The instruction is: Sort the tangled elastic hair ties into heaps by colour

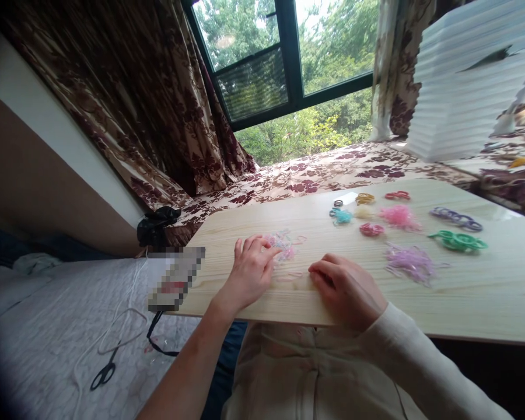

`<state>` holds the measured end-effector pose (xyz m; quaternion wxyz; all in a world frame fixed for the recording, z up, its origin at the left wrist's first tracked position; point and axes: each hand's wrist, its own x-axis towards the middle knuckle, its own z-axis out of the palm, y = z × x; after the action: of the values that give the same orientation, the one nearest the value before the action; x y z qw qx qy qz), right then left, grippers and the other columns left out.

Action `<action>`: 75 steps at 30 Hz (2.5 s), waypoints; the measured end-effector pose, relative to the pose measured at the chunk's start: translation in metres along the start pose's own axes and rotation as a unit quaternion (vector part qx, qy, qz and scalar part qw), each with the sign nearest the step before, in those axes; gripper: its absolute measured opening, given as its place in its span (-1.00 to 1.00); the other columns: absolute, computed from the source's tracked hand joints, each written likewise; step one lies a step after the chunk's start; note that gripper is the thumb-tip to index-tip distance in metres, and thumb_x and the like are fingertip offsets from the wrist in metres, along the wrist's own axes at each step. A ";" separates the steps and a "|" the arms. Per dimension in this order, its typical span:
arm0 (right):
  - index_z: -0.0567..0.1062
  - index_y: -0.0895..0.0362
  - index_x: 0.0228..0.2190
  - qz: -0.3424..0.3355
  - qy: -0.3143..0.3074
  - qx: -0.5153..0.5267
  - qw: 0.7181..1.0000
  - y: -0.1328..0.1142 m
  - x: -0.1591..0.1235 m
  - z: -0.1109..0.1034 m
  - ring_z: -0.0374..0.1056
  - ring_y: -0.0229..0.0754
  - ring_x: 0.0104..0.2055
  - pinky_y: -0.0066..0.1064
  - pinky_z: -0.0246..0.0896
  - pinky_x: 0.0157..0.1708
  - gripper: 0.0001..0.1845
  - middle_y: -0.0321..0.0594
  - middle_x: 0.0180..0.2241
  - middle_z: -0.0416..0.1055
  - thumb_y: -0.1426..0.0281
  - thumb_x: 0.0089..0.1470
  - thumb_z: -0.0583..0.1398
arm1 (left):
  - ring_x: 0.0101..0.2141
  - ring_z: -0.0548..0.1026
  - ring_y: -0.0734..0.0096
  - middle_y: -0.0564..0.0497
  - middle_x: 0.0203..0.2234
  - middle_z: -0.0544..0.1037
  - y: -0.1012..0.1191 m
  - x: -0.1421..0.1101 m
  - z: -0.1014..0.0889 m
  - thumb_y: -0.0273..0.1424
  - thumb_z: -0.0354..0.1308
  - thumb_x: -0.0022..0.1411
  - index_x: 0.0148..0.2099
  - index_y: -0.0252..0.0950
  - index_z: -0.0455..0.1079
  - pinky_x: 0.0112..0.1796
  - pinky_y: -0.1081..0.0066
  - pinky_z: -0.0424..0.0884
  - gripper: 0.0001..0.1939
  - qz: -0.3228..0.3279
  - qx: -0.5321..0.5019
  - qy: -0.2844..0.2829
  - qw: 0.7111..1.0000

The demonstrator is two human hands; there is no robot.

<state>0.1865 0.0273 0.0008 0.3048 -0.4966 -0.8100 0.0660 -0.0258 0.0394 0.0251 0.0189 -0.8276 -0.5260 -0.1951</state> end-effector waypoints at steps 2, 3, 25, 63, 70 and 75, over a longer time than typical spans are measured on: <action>0.57 0.07 -0.39 -0.003 -0.001 0.000 1.000 0.000 0.000 0.000 0.43 -0.16 -0.34 -0.36 0.26 -0.36 -0.66 -0.17 -0.38 0.50 0.29 0.17 0.02 | 0.16 0.20 0.11 -0.11 0.00 0.40 0.003 0.007 0.004 -0.54 -0.04 0.24 0.07 -0.13 0.41 0.22 -0.22 -0.06 -0.58 0.010 0.006 -0.015 1.000; 0.57 0.06 -0.39 -0.004 0.001 -0.001 1.000 0.001 -0.001 0.000 0.43 -0.17 -0.34 -0.37 0.26 -0.36 -0.66 -0.18 -0.38 0.50 0.29 0.17 0.02 | 0.16 0.20 0.10 -0.12 0.00 0.40 0.005 0.009 0.007 -0.55 -0.05 0.23 0.07 -0.12 0.41 0.22 -0.22 -0.06 -0.57 0.014 0.008 -0.022 1.000; 0.55 0.04 -0.43 -0.003 0.005 0.028 1.000 0.005 0.001 0.001 0.44 -0.13 -0.40 -0.31 0.31 -0.43 -0.64 -0.16 -0.41 0.49 0.21 0.18 0.02 | 0.20 0.16 0.11 -0.10 -0.02 0.42 -0.012 -0.025 -0.008 -0.63 -0.07 0.17 0.03 -0.11 0.44 0.23 -0.23 -0.10 -0.51 -0.028 0.016 -0.028 0.999; 0.54 0.07 -0.46 -0.020 -0.038 0.008 0.999 0.000 0.000 -0.002 0.38 -0.16 -0.34 -0.33 0.24 -0.33 -0.73 -0.16 -0.39 0.45 0.30 0.14 0.08 | 0.17 0.25 0.20 -0.03 -0.09 0.48 0.001 -0.029 0.002 -0.61 -0.07 0.25 0.03 -0.15 0.41 0.23 -0.15 -0.05 -0.59 -0.048 -0.021 0.062 0.997; 0.49 0.08 -0.49 -0.026 -0.050 0.007 0.998 0.000 0.000 -0.003 0.38 -0.15 -0.32 -0.32 0.24 -0.30 -0.70 -0.15 -0.39 0.44 0.32 0.17 0.04 | 0.10 0.30 0.21 -0.03 -0.12 0.50 -0.011 -0.032 0.015 -0.60 -0.03 0.26 -0.01 -0.18 0.44 0.22 -0.09 -0.01 -0.64 -0.090 -0.043 0.106 0.989; 0.47 0.08 -0.48 -0.033 -0.045 0.007 0.998 0.002 -0.001 -0.002 0.37 -0.15 -0.31 -0.31 0.25 -0.29 -0.68 -0.15 -0.40 0.43 0.31 0.20 0.01 | 0.09 0.31 0.21 -0.05 -0.13 0.51 -0.013 -0.033 0.019 -0.60 -0.04 0.26 -0.05 -0.20 0.46 0.21 -0.08 0.02 -0.66 -0.099 -0.050 0.120 0.987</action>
<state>0.1895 0.0272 0.0015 0.2734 -0.4641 -0.8383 0.0841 -0.0435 0.0206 -0.0058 0.0214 -0.7418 -0.5888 -0.3203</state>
